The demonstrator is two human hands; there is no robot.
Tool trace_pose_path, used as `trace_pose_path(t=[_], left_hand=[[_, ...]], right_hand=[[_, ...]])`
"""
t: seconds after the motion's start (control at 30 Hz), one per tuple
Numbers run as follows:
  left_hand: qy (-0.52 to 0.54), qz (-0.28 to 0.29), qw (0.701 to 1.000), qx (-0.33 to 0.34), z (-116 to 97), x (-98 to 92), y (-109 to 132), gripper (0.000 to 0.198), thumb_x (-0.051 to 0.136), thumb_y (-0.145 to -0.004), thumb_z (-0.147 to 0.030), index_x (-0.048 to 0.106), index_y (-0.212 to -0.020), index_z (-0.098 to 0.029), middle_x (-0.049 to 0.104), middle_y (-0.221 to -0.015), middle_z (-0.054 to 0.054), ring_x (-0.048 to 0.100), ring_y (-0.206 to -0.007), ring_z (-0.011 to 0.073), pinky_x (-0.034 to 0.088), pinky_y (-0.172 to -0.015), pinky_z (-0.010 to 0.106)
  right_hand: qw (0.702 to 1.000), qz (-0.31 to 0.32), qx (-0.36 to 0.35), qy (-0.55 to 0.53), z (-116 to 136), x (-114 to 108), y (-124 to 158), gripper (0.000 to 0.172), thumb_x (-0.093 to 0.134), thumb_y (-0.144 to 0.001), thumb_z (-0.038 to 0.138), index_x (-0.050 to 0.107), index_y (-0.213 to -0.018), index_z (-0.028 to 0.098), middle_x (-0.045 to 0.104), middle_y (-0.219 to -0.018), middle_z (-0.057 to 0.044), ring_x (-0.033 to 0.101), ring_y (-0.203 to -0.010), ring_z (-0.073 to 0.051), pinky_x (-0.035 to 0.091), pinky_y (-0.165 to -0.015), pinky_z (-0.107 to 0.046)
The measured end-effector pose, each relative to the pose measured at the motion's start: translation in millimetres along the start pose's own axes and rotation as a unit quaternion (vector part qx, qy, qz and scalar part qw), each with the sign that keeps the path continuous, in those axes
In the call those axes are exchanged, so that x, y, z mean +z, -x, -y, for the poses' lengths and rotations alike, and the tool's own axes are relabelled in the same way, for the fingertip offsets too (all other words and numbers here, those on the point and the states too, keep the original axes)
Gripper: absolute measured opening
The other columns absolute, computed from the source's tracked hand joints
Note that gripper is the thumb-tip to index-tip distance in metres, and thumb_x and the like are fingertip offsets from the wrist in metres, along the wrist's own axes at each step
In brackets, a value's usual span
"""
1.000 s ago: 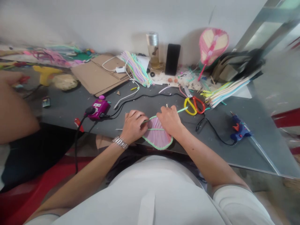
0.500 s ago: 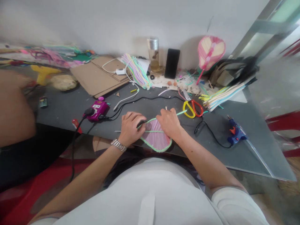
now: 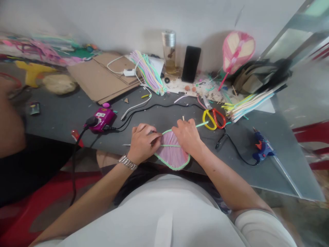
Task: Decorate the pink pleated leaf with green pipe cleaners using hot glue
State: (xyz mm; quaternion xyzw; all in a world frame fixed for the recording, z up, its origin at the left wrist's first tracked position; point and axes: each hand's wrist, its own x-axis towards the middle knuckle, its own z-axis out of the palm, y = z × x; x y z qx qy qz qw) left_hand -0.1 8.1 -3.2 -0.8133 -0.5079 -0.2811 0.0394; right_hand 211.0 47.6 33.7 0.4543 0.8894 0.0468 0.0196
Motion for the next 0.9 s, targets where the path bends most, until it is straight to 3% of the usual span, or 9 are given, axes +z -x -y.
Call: trace_pose_path(t=[0.13, 0.27, 0.43, 0.57, 0.7, 0.9], left_hand=[[-0.002, -0.011, 1.000, 0.021, -2.0, -2.3, 0.0, 0.020, 0.064, -0.091, -0.028, 0.072, -0.073, -0.024, 0.071, -0.088, 0.004, 0.057, -0.091, 0.0240, 0.034, -0.078, 0.043], [0.006, -0.046, 0.999, 0.026, -2.2, -5.4, 0.5, 0.033, 0.065, -0.090, -0.028, 0.057, -0.059, -0.021, 0.072, -0.080, 0.002, 0.058, -0.086, 0.0214, 0.034, -0.078, 0.042], [0.022, -0.070, 0.997, -0.015, -0.2, -5.5, -0.8, 0.021, 0.061, -0.093, -0.025, 0.061, -0.072, -0.022, 0.072, -0.079, 0.003, 0.060, -0.085, 0.0214, 0.036, -0.078, 0.041], [0.009, -0.028, 1.000, -0.003, 1.9, -2.6, 0.4, 0.014, 0.061, -0.092, -0.019, 0.072, -0.091, -0.026, 0.073, -0.088, 0.004, 0.059, -0.090, 0.0234, 0.037, -0.078, 0.042], [0.006, 0.005, 1.000, 0.020, 2.4, -1.4, 2.3, 0.012, 0.064, -0.088, -0.019, 0.074, -0.088, -0.027, 0.072, -0.092, 0.004, 0.057, -0.094, 0.0257, 0.036, -0.078, 0.043], [0.008, 0.008, 1.000, 0.012, 3.0, -2.0, 0.7, 0.007, 0.067, -0.087, -0.022, 0.073, -0.089, -0.025, 0.069, -0.096, 0.005, 0.055, -0.096, 0.0265, 0.037, -0.077, 0.045]], right_hand=[[1.000, -0.004, 0.002, 0.001, 0.8, -0.9, 0.3, 0.024, 0.049, -0.093, 0.010, 0.071, -0.088, 0.018, 0.064, -0.093, -0.010, 0.054, -0.080, -0.021, 0.019, -0.074, -0.037], [1.000, -0.001, 0.003, -0.008, 0.9, -0.9, 0.3, 0.024, 0.049, -0.094, 0.011, 0.072, -0.090, 0.018, 0.064, -0.095, -0.010, 0.053, -0.077, -0.019, 0.019, -0.074, -0.037], [1.000, 0.002, 0.002, -0.010, -0.4, 1.2, -0.7, 0.024, 0.049, -0.095, 0.012, 0.072, -0.090, 0.019, 0.064, -0.094, -0.009, 0.052, -0.076, -0.020, 0.019, -0.074, -0.037], [1.000, 0.000, 0.002, -0.015, -0.6, 2.3, -0.6, 0.023, 0.050, -0.095, 0.012, 0.071, -0.088, 0.018, 0.064, -0.093, -0.009, 0.052, -0.076, -0.019, 0.019, -0.074, -0.037], [1.000, 0.001, 0.006, -0.022, -0.9, 1.3, -0.1, 0.023, 0.049, -0.093, 0.010, 0.070, -0.087, 0.018, 0.063, -0.093, -0.009, 0.052, -0.077, -0.019, 0.019, -0.075, -0.037], [0.999, 0.020, 0.008, -0.029, -5.6, -4.2, 1.6, 0.020, 0.052, -0.091, 0.009, 0.070, -0.089, 0.019, 0.064, -0.098, -0.009, 0.054, -0.081, -0.020, 0.019, -0.074, -0.037]])
